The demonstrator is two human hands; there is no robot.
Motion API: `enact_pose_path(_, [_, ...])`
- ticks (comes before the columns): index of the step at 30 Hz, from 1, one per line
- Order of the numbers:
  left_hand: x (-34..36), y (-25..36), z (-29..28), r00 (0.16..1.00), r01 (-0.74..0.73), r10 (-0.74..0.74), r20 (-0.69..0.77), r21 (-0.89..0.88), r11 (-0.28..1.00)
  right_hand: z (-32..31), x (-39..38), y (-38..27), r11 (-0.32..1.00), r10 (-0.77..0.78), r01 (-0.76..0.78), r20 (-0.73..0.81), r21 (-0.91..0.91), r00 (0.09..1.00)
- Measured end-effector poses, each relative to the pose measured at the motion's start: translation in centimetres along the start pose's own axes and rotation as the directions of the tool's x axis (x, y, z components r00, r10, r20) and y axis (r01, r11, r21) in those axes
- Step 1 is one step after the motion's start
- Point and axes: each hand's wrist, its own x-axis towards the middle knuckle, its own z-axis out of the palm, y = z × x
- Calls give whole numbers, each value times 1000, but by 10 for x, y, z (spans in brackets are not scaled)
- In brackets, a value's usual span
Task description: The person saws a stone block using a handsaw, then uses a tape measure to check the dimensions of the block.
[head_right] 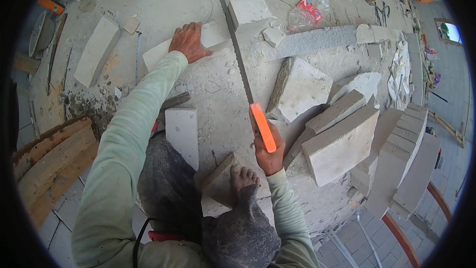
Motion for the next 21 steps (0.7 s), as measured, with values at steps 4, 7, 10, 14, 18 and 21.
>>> enact_pose_path(4, [5,-2,-2,1000,28,-28,14,-18,999,15,40,-27,998,1,0,-13,69,1000])
enact_pose_path(7, [1,-6,1,999,1,-1,32,4,1000,18,-1,-20,994,87,-86,1,72,996])
enact_pose_path(10, [0,-8,-3,998,8,-10,64,32,999,11,-62,12,999,41,-40,-36,36,998])
enact_pose_path(14, [2,0,-2,1000,-8,6,25,54,999,1,-46,8,998,-28,30,-46,48,999])
enact_pose_path(18, [9,1,2,1000,20,-21,9,41,999,12,37,-37,994,9,-2,-69,105,998])
enact_pose_path(21, [5,-5,1,999,40,-41,29,40,998,21,17,-23,986,108,-107,-6,131,994])
